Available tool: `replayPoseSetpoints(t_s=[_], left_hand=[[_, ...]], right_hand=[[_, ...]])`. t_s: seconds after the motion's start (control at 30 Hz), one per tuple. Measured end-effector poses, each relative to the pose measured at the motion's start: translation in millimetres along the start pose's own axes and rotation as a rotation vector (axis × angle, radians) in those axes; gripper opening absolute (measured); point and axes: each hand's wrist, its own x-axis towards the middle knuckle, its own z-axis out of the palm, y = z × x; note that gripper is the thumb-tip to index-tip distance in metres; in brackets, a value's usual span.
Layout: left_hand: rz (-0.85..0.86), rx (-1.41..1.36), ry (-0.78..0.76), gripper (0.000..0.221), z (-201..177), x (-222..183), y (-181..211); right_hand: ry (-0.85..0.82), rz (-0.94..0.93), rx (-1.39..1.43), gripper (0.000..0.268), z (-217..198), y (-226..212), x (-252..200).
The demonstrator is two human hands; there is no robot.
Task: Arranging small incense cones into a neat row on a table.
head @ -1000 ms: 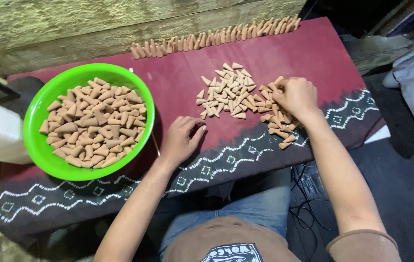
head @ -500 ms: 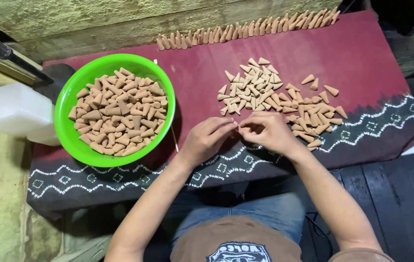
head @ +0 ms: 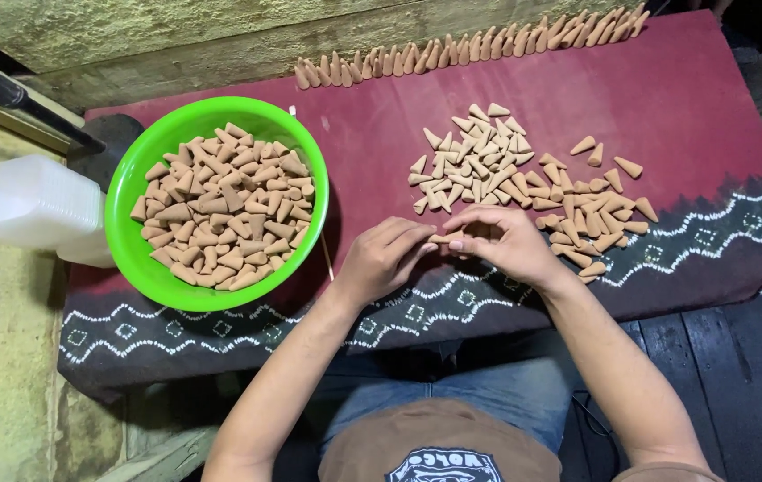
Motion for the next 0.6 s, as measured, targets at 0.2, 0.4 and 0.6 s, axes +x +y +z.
replayPoseSetpoints(t_s=[0.2, 0.4, 0.6], left_hand=[[-0.063, -0.091, 0.042, 0.018, -6, 8, 8], [-0.116, -0.116, 0.041, 0.016, -2, -3, -3], [-0.114, -0.121, 0.044, 0.016, -1, -2, -2]], right_hand=[[-0.018, -0.041, 0.029, 0.028, 21, -21, -1], [-0.022, -0.124, -0.077, 0.026, 19, -8, -3], [0.233, -0.285, -0.344, 0.017, 34, -3, -4]])
